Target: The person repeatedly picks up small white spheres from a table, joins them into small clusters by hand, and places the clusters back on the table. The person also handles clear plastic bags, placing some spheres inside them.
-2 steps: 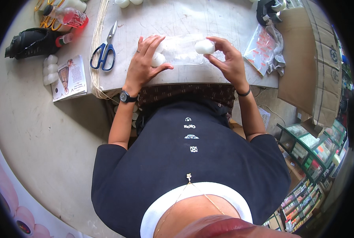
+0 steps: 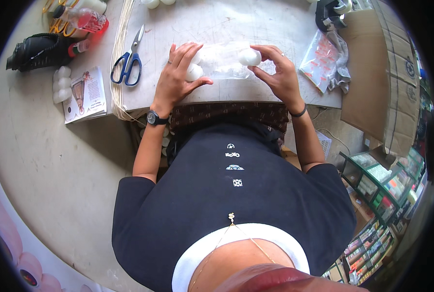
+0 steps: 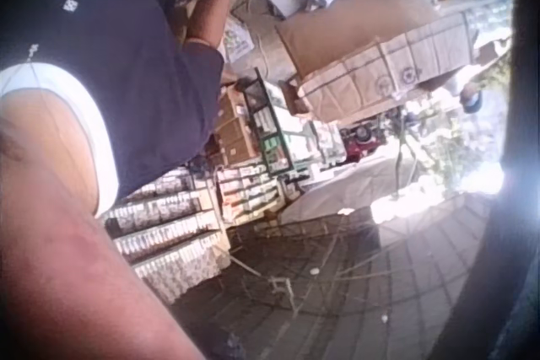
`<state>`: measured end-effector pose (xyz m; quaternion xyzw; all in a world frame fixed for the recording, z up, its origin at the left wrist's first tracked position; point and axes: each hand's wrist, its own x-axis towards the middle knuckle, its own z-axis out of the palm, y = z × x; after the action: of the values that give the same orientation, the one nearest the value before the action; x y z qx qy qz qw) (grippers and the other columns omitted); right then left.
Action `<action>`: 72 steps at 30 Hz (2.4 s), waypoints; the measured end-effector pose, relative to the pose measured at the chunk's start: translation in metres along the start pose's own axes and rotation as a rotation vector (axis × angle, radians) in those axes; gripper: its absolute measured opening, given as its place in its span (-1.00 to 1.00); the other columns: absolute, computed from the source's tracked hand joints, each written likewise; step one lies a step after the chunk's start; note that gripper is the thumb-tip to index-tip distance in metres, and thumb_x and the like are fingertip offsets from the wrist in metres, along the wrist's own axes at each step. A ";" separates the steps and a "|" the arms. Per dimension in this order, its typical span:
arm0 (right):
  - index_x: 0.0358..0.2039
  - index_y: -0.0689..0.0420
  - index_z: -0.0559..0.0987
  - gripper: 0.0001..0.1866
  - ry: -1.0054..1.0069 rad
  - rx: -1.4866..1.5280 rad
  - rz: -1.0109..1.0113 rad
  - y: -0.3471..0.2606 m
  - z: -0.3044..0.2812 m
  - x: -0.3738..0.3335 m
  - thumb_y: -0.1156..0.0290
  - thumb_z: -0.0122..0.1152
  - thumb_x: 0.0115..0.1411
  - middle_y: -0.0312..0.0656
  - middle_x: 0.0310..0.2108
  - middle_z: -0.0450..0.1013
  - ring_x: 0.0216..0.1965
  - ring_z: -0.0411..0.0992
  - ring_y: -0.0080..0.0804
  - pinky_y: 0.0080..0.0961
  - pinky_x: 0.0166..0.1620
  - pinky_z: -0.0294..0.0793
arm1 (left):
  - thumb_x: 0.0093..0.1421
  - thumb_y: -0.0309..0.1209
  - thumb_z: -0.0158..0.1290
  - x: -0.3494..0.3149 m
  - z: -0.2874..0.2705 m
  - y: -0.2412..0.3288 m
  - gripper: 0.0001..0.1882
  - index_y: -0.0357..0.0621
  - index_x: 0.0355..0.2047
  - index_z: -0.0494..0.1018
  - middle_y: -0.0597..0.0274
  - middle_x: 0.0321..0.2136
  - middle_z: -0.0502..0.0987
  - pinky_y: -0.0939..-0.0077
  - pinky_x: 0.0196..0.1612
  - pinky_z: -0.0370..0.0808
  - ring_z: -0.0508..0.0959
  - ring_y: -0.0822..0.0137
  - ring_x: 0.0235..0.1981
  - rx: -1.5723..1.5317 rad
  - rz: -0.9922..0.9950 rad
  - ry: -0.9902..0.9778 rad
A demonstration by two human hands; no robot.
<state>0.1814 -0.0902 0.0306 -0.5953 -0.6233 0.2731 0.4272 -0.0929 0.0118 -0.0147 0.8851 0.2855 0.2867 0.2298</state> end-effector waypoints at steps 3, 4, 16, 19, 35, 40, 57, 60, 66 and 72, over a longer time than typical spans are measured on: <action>0.04 0.17 0.61 -0.52 -0.026 -0.121 -0.097 0.002 0.005 0.007 0.53 0.46 0.06 -0.13 -0.14 0.59 -0.23 0.55 -0.38 -0.46 -0.12 0.56 | -0.03 0.14 0.31 0.001 -0.001 0.000 -0.03 -0.09 0.30 0.30 0.11 0.22 0.42 -0.05 0.45 0.12 0.37 0.07 0.29 0.000 0.016 0.002; 0.03 0.17 0.61 -0.53 -0.030 -0.134 -0.112 0.004 0.007 0.009 0.53 0.46 0.06 -0.13 -0.18 0.59 -0.25 0.55 -0.37 -0.45 -0.14 0.56 | -0.03 0.14 0.31 0.001 -0.001 0.001 -0.03 -0.09 0.30 0.30 0.11 0.21 0.42 -0.05 0.45 0.12 0.37 0.07 0.30 0.004 0.021 0.004; -0.03 0.35 0.57 -0.70 0.006 0.717 0.392 0.010 0.021 0.001 0.42 0.26 0.32 -0.10 -0.18 0.64 -0.05 0.60 -0.42 -0.47 0.08 0.56 | -0.03 0.12 0.33 -0.001 0.002 0.000 -0.05 -0.07 0.29 0.32 0.11 0.20 0.43 -0.05 0.45 0.11 0.37 0.07 0.30 0.013 0.020 0.011; -0.03 0.35 0.56 -0.59 -0.021 0.264 0.260 0.004 0.019 -0.004 0.32 0.39 0.23 -0.10 -0.21 0.65 -0.09 0.60 -0.44 -0.50 0.02 0.55 | -0.03 0.12 0.33 -0.001 0.002 0.001 -0.05 -0.07 0.29 0.32 0.11 0.20 0.43 -0.05 0.44 0.12 0.37 0.07 0.30 0.014 0.014 0.011; 0.03 0.15 0.65 -0.66 -0.130 0.062 0.290 -0.008 0.041 -0.004 0.46 0.34 0.22 -0.26 -0.13 0.67 -0.31 0.56 -0.59 -0.59 -0.19 0.55 | -0.04 0.10 0.34 -0.001 0.001 0.002 -0.05 -0.04 0.30 0.31 0.13 0.21 0.43 -0.03 0.43 0.14 0.39 0.09 0.29 0.021 0.017 0.025; 0.04 0.06 0.68 -0.66 -0.148 0.148 0.338 -0.008 0.049 0.001 0.35 0.35 0.25 -0.29 -0.13 0.67 -0.34 0.51 -0.68 -0.64 -0.20 0.52 | -0.02 0.20 0.29 0.000 0.002 0.000 -0.03 -0.05 0.30 0.30 0.14 0.22 0.42 -0.01 0.43 0.16 0.39 0.09 0.28 0.055 0.038 0.010; -0.12 0.14 0.72 -0.72 -0.261 -0.002 0.093 -0.006 0.051 0.006 0.24 0.22 0.34 -0.25 -0.35 0.64 -0.31 0.56 -0.51 -0.53 -0.14 0.51 | 0.02 0.22 0.26 -0.002 0.004 -0.002 -0.02 0.00 0.34 0.23 0.14 0.24 0.39 -0.01 0.45 0.12 0.37 0.10 0.30 0.036 0.022 0.018; -0.15 -0.02 0.74 -0.70 -0.191 0.183 0.208 -0.009 0.049 0.007 0.10 0.19 0.34 -0.32 -0.26 0.67 -0.37 0.57 -0.53 -0.58 -0.12 0.36 | 0.03 0.22 0.25 -0.002 0.003 -0.001 -0.02 0.00 0.34 0.22 0.13 0.24 0.40 -0.01 0.45 0.11 0.37 0.10 0.30 0.028 0.025 0.024; -0.12 -0.10 0.74 -0.72 -0.181 0.081 0.066 -0.003 0.048 0.011 0.09 0.21 0.31 -0.26 -0.09 0.65 -0.27 0.56 -0.49 -0.58 -0.11 0.40 | 0.22 0.09 0.17 -0.001 -0.003 -0.001 -0.27 0.06 0.30 0.31 0.17 0.23 0.43 -0.02 0.44 0.11 0.38 0.12 0.29 0.015 0.017 -0.006; -0.12 -0.17 0.75 -0.70 -0.142 -0.037 -0.047 0.012 0.051 0.005 0.00 0.25 0.28 -0.33 -0.20 0.63 -0.42 0.47 -0.47 -0.31 0.09 0.17 | 0.27 -0.07 0.17 0.007 -0.008 0.002 -0.47 0.12 0.21 0.44 0.25 0.20 0.47 -0.02 0.41 0.16 0.44 0.18 0.23 0.072 0.025 -0.034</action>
<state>0.1444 -0.0750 -0.0032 -0.5675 -0.6709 0.2926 0.3771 -0.0924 0.0162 -0.0052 0.9010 0.2808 0.2642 0.1988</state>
